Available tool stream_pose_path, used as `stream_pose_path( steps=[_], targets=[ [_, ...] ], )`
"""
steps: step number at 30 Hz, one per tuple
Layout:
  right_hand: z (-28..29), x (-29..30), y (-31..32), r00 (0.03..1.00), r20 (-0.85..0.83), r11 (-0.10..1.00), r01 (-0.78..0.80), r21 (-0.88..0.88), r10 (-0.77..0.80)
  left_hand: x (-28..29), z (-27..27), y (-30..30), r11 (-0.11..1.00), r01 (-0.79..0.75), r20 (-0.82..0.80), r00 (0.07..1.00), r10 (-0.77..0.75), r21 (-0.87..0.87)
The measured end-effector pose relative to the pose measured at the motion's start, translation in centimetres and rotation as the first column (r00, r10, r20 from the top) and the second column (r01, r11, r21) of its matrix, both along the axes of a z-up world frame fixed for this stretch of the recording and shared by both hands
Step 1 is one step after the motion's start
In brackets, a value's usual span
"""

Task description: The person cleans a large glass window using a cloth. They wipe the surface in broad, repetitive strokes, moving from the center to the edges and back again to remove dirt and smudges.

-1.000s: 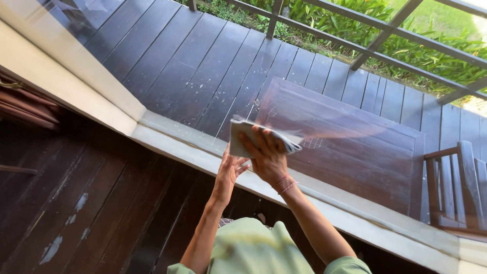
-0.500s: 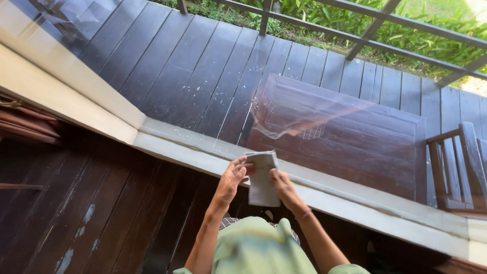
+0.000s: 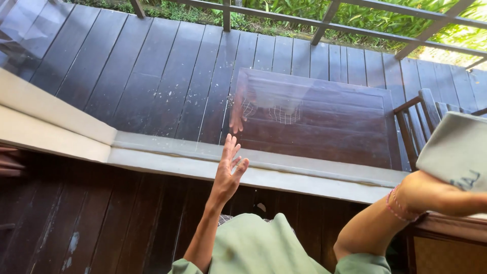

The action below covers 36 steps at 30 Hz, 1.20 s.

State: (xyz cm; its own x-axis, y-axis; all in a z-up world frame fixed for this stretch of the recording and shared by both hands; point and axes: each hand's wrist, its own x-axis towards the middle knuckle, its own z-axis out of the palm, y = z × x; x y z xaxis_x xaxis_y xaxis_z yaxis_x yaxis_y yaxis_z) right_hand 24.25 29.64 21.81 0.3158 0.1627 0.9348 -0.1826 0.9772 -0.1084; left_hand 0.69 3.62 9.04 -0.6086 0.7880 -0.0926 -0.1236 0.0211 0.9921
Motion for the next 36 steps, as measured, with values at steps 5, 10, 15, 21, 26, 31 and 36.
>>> stream_pose_path(
  steps=[5,10,15,21,26,31,36],
  targets=[
    [-7.3,2.2,8.3,0.962,0.161,0.959,0.242,-0.145,-0.219,0.0,-0.8,1.0,0.999,0.025,0.038,0.999,-0.026,0.029],
    [-12.2,0.4,10.7,0.866,0.366,0.883,0.427,-0.192,-0.34,-0.4,-0.4,0.9,0.996,0.011,0.098,0.995,-0.021,0.093],
    [-12.8,-0.6,9.6,0.835,0.379,0.863,0.482,-0.153,-0.399,-0.6,-0.8,1.1,0.995,0.017,0.117,0.993,-0.029,0.096],
    [-16.1,-2.5,6.7,0.795,0.513,0.922,0.387,-0.019,-0.323,-0.1,0.7,0.9,0.998,0.025,0.117,0.993,-0.031,0.058],
    [-13.7,-9.6,-0.5,0.646,0.708,0.911,0.411,-0.009,-0.285,0.3,0.2,0.9,0.994,0.001,0.144,0.989,-0.017,0.111],
    [-23.1,-12.6,-3.1,0.564,0.718,0.911,0.302,0.279,-0.407,0.5,-0.7,1.1,0.986,-0.027,0.186,0.983,-0.003,0.162],
    [-29.2,-13.7,-7.0,0.451,0.857,0.968,0.136,0.21,-0.249,0.7,-0.6,1.2,0.987,-0.045,0.195,0.981,0.014,0.156]
  ],
)
